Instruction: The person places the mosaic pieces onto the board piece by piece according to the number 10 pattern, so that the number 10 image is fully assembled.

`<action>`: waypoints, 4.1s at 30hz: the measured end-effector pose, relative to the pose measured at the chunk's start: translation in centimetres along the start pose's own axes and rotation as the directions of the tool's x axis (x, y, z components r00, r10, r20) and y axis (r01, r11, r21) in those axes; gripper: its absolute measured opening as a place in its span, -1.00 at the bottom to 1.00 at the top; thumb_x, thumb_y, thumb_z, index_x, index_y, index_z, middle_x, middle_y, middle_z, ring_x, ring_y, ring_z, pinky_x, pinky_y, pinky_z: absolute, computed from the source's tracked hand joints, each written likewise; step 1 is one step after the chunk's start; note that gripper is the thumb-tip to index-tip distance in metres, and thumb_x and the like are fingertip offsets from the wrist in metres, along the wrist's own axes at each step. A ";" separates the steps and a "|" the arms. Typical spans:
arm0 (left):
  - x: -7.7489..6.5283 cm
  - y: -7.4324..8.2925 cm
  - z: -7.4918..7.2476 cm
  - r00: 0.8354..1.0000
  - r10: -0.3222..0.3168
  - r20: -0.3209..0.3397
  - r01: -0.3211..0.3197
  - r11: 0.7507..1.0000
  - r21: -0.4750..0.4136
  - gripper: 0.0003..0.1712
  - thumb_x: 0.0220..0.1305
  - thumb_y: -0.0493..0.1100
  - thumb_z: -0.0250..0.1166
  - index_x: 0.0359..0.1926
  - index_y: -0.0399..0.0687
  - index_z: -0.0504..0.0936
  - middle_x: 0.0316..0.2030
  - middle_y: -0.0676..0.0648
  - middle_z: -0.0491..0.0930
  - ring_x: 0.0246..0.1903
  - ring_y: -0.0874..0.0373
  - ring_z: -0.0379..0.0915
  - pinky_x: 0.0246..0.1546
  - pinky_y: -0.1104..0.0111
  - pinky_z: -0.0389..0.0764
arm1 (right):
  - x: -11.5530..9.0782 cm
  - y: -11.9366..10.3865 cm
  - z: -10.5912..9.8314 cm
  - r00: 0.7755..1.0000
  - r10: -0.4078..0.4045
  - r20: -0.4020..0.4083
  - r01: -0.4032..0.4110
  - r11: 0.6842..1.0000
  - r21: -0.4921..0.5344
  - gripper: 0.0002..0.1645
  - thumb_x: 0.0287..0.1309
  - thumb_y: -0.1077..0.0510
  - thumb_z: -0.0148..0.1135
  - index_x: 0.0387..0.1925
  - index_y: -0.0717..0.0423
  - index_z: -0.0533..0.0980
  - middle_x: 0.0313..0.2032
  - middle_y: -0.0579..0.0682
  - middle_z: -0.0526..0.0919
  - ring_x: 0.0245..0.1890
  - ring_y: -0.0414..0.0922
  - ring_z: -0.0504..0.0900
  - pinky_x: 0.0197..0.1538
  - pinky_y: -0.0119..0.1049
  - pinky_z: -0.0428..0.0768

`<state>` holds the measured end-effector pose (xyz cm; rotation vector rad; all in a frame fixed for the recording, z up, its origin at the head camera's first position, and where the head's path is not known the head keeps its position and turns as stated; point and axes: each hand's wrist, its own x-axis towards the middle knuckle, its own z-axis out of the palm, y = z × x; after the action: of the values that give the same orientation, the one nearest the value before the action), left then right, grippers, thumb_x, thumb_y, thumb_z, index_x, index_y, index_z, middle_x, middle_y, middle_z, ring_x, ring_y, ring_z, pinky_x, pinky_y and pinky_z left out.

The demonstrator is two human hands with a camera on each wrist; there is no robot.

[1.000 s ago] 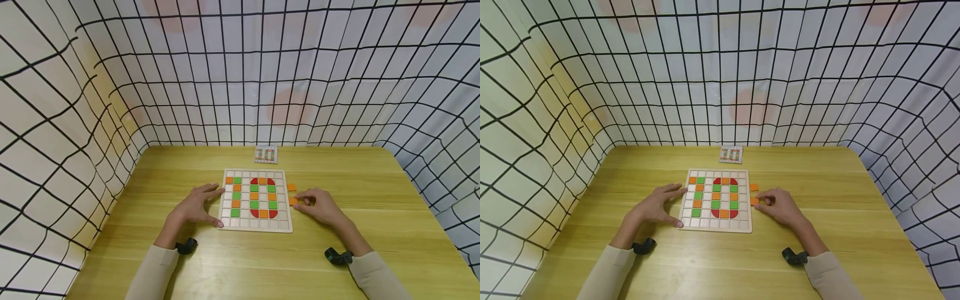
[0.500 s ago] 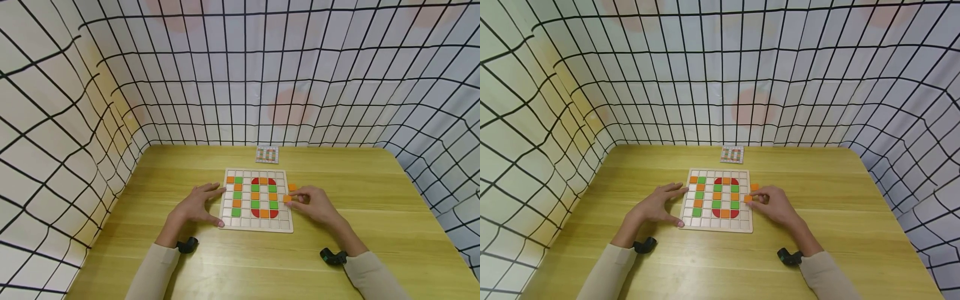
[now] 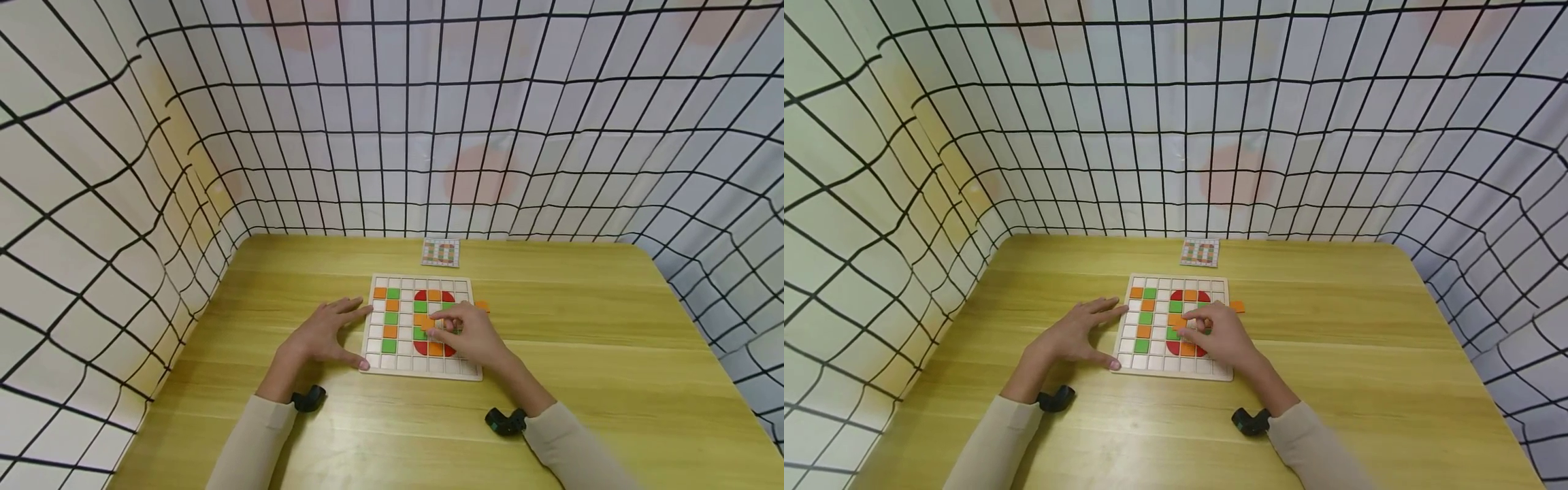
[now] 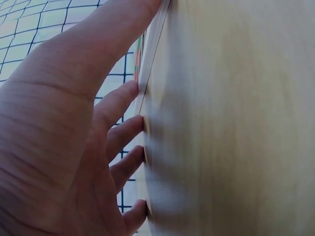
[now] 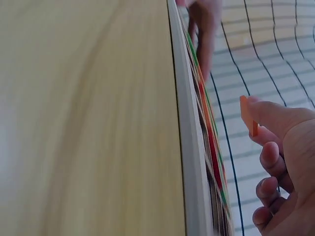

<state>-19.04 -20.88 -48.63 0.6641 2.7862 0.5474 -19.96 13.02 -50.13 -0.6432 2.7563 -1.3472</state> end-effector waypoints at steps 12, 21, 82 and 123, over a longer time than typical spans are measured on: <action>0.2 -0.2 0.1 1.000 -0.009 0.007 0.009 1.000 0.024 0.37 -0.24 0.64 0.48 0.60 0.39 0.18 0.63 0.01 0.06 0.62 -0.08 -0.05 0.59 -0.21 -0.10 | 1.3 -3.2 3.9 0.993 -0.101 0.067 0.101 0.995 -0.002 -0.74 0.17 -0.03 0.53 -0.16 -0.02 0.78 -0.58 -0.27 0.44 -0.32 -0.18 0.45 -0.13 -0.30 0.49; 0.2 -0.2 0.1 1.000 0.008 0.002 -0.008 1.000 0.024 0.37 -0.23 0.64 0.48 0.60 0.37 0.18 0.63 -0.01 0.07 0.62 -0.11 -0.04 0.58 -0.24 -0.10 | 1.5 -3.8 6.3 0.984 -0.155 0.089 0.162 0.984 -0.076 -0.66 0.13 -0.14 0.55 -0.10 -0.13 0.80 -0.64 -0.31 0.40 -0.42 -0.25 0.39 -0.21 -0.32 0.41; 0.1 -0.1 0.1 1.000 -0.011 0.028 0.012 0.999 -0.052 0.37 -0.22 0.56 0.55 0.61 0.36 0.17 0.65 -0.01 0.01 0.64 -0.13 -0.16 0.60 -0.23 -0.24 | -0.2 7.0 -6.9 0.982 0.189 0.017 -0.185 0.975 -0.121 -0.39 0.21 -0.17 0.48 0.20 0.01 0.60 -0.52 -0.07 0.44 -0.52 -0.14 0.34 -0.35 -0.32 0.37; 0.2 -0.2 0.1 0.999 0.000 0.038 0.002 0.999 -0.053 0.37 -0.18 0.55 0.54 0.62 0.34 0.14 0.65 0.00 -0.02 0.65 -0.12 -0.21 0.59 -0.24 -0.26 | -2.0 7.1 -7.6 0.984 0.173 0.033 -0.168 0.978 -0.121 -0.62 0.19 -0.12 0.50 -0.07 0.00 0.71 -0.39 -0.07 0.55 -0.42 -0.11 0.43 -0.37 -0.36 0.40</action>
<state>-19.23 -20.92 -48.86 0.6547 2.7267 0.6006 -22.03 23.32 -51.07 -0.4220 2.7982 -1.1304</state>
